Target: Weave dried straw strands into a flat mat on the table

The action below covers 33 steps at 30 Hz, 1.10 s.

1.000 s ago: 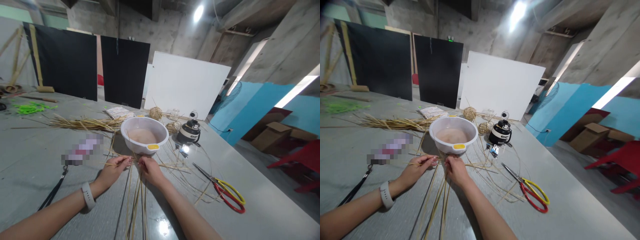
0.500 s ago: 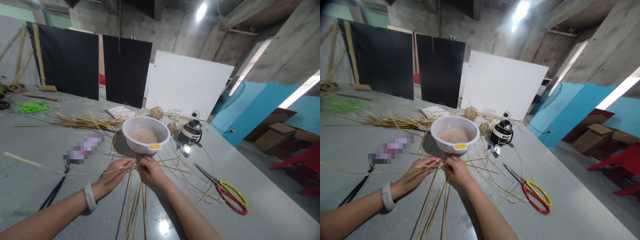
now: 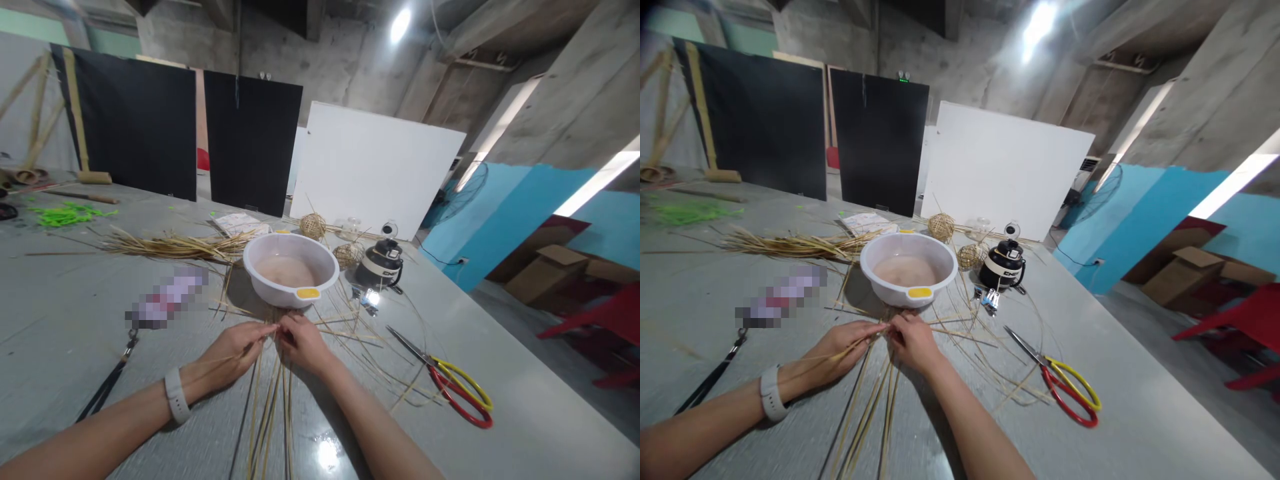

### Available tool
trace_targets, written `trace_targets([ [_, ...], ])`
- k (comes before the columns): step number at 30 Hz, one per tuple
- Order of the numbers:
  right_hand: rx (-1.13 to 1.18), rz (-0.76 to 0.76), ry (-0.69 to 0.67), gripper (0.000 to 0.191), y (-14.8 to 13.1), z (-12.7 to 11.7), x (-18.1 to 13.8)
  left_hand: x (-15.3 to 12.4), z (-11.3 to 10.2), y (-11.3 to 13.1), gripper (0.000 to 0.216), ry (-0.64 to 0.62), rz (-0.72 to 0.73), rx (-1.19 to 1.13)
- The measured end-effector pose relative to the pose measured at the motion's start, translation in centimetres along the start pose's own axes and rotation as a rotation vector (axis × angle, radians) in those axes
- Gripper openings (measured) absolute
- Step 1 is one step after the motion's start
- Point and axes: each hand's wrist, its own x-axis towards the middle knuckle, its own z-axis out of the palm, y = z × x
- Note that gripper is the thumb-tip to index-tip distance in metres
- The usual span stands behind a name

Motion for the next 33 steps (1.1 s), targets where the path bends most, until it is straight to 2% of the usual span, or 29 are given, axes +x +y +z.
trace_targets([
  [6,0.038,0.009,0.01,0.013,0.0,0.0,0.0,-0.1,0.1,0.2,0.038,0.016,-0.064,-0.031],
  [10,0.073,0.062,0.016,0.012,-0.4,-0.1,0.1,-0.2,0.1,0.4,0.034,0.044,-0.164,-0.062],
  [14,0.113,0.103,0.023,0.02,-0.7,-0.3,0.1,-0.1,0.3,0.4,0.034,0.084,-0.265,-0.019],
  [21,0.128,0.078,0.012,0.013,-1.0,-0.5,0.2,0.0,0.1,0.4,0.031,0.142,-0.245,0.082],
  [30,0.225,0.154,0.029,0.023,-0.7,-0.5,0.2,-0.1,-0.2,0.3,0.033,0.086,-0.386,0.013],
  [33,0.249,0.184,0.016,0.025,-0.6,-0.3,0.2,0.0,-0.2,0.5,0.033,0.079,-0.387,0.008],
])
